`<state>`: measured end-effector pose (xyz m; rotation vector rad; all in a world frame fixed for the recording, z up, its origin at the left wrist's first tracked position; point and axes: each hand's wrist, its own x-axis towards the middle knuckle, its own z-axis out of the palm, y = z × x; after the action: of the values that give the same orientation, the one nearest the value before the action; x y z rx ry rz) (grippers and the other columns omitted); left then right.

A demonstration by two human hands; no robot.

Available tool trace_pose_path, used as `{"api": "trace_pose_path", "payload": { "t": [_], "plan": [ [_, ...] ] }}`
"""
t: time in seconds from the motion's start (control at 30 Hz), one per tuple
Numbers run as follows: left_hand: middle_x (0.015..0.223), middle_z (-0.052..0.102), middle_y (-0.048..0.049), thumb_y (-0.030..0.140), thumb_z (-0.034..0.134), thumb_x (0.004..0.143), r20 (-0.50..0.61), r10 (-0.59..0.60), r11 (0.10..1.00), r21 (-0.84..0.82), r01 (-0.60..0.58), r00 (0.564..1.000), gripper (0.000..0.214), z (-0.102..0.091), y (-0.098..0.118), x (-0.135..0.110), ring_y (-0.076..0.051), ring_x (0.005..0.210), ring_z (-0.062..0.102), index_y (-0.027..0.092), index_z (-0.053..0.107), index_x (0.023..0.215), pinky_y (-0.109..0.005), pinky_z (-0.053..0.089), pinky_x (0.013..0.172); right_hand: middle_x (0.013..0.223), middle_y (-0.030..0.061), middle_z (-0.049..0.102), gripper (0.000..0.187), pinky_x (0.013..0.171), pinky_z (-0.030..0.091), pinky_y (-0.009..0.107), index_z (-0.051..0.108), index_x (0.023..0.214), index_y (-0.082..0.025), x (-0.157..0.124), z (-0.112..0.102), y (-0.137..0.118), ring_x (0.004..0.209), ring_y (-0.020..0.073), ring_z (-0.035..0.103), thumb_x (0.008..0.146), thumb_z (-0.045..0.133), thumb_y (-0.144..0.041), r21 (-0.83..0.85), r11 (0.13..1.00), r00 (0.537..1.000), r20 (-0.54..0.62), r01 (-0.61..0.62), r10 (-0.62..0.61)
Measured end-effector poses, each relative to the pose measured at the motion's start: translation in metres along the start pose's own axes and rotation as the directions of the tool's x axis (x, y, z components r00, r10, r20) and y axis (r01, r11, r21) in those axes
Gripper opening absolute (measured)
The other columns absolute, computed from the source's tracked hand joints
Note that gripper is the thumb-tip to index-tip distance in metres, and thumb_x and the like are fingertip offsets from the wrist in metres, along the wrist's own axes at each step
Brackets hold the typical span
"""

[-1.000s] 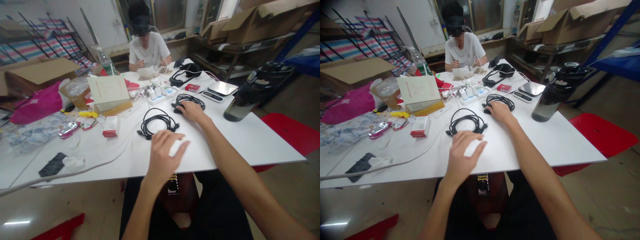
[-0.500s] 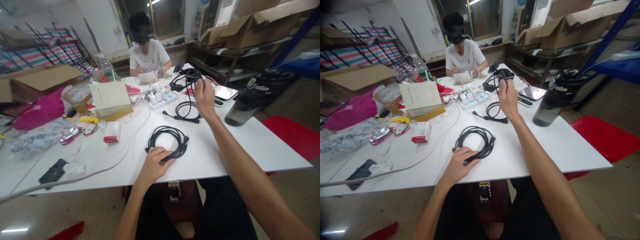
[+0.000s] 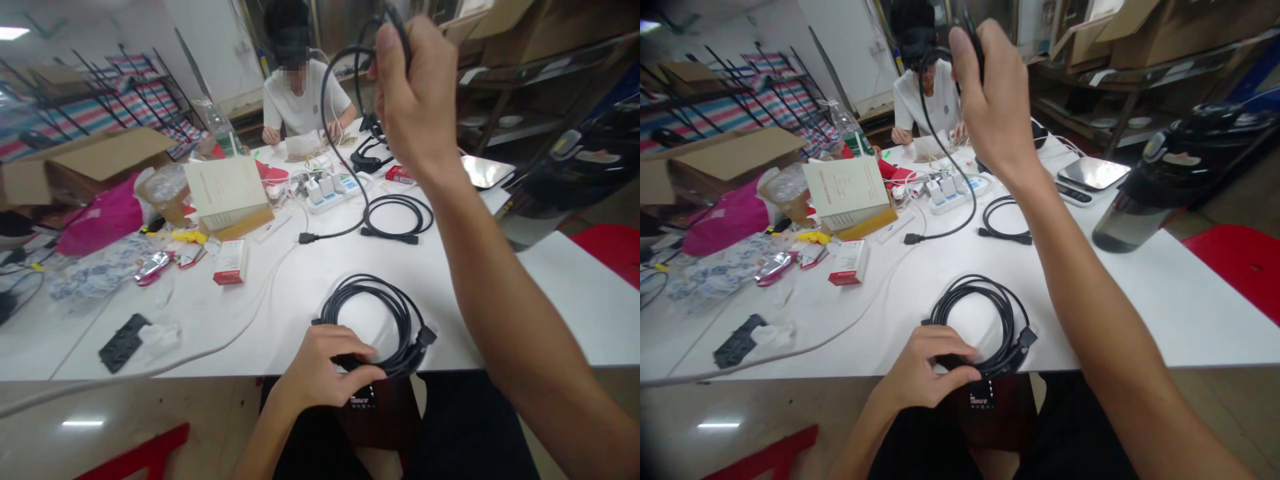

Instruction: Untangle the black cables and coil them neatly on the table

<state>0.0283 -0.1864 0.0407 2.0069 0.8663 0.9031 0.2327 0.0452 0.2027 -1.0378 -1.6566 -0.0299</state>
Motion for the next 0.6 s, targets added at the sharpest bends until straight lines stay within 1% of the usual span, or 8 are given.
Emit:
{"api": "trace_pose_path", "payload": {
  "t": [0.07,0.1,0.17,0.2,0.27,0.33,0.43,0.6],
  "plan": [
    [0.097,0.082,-0.0072,0.033,0.088,0.088,-0.048,-0.116,0.991,-0.069,0.113,0.992,0.026,-0.004,0.001,0.007,-0.018,0.080,0.075,0.020,0.082,0.110,-0.028,0.059,0.071,0.103,0.0102,0.069,0.038,0.091,0.048,0.043,0.053,0.092,-0.030,-0.005,0.000,-0.009,0.100,0.0289,0.065,0.110,0.026,-0.050,0.026,1.000,0.999,-0.051,0.002,-0.001],
    [0.104,0.082,-0.0089,0.038,0.085,0.091,-0.107,-0.204,0.974,-0.120,0.191,0.973,0.031,-0.009,-0.002,0.014,-0.018,0.084,0.075,0.020,0.081,0.115,-0.028,0.060,0.071,0.100,0.0094,0.070,0.034,0.092,0.048,0.043,0.053,0.089,-0.031,-0.007,0.000,-0.013,0.099,0.0289,0.066,0.109,0.031,-0.046,0.014,1.000,1.000,-0.025,0.005,-0.005],
    [0.116,0.079,-0.0127,0.049,0.075,0.098,-0.252,-0.410,0.897,-0.284,0.338,0.877,0.039,-0.022,-0.013,0.033,-0.022,0.094,0.076,0.019,0.075,0.123,-0.031,0.063,0.076,0.104,0.0096,0.073,0.032,0.092,0.047,0.042,0.057,0.093,-0.032,-0.011,-0.002,-0.022,0.101,0.0296,0.066,0.107,0.031,-0.042,-0.054,0.999,0.993,0.116,0.007,0.000],
    [0.119,0.077,-0.0160,0.055,0.072,0.099,-0.287,-0.482,0.845,-0.404,0.352,0.828,0.045,-0.029,-0.021,0.046,-0.026,0.101,0.077,0.017,0.073,0.124,-0.033,0.064,0.074,0.107,0.0102,0.074,0.034,0.090,0.047,0.042,0.059,0.096,-0.033,-0.012,-0.002,-0.026,0.102,0.0302,0.065,0.107,0.029,-0.043,-0.092,0.996,0.984,0.177,0.005,0.011],
    [0.127,0.075,-0.0227,0.060,0.071,0.098,-0.215,-0.601,0.694,-0.619,0.368,0.770,0.053,-0.043,-0.039,0.073,-0.032,0.111,0.077,0.012,0.070,0.121,-0.039,0.065,0.083,0.114,0.0123,0.074,0.042,0.086,0.046,0.042,0.062,0.106,-0.033,-0.013,-0.003,-0.033,0.105,0.0313,0.063,0.107,0.023,-0.049,-0.152,0.988,0.960,0.280,0.021,0.023],
    [0.126,0.075,-0.0257,0.055,0.077,0.096,-0.154,-0.632,0.592,-0.728,0.346,0.759,0.048,-0.052,-0.058,0.099,-0.034,0.114,0.077,0.009,0.071,0.110,-0.043,0.063,0.097,0.118,0.0135,0.074,0.051,0.080,0.044,0.040,0.062,0.114,-0.032,-0.014,-0.004,-0.038,0.107,0.0320,0.063,0.107,0.020,-0.060,-0.190,0.980,0.931,0.366,0.053,0.020],
    [0.122,0.077,-0.0223,0.041,0.076,0.100,-0.145,-0.597,0.493,-0.842,0.219,0.789,0.031,-0.057,-0.084,0.131,-0.029,0.121,0.075,0.010,0.072,0.100,-0.041,0.055,0.114,0.115,0.0130,0.075,0.059,0.077,0.044,0.038,0.061,0.115,-0.031,-0.014,-0.004,-0.040,0.108,0.0313,0.063,0.104,0.022,-0.073,-0.183,0.981,0.896,0.444,0.072,0.017],
    [0.120,0.080,-0.0148,0.022,0.059,0.109,-0.129,-0.618,0.325,-0.940,0.102,0.775,0.019,-0.056,-0.115,0.158,-0.022,0.124,0.075,0.014,0.070,0.096,-0.034,0.054,0.114,0.091,0.0095,0.076,0.055,0.075,0.045,0.037,0.063,0.097,-0.029,-0.016,-0.003,-0.030,0.091,0.0273,0.067,0.104,0.030,-0.072,0.001,0.999,0.892,0.450,-0.049,0.043]
  ]
}}
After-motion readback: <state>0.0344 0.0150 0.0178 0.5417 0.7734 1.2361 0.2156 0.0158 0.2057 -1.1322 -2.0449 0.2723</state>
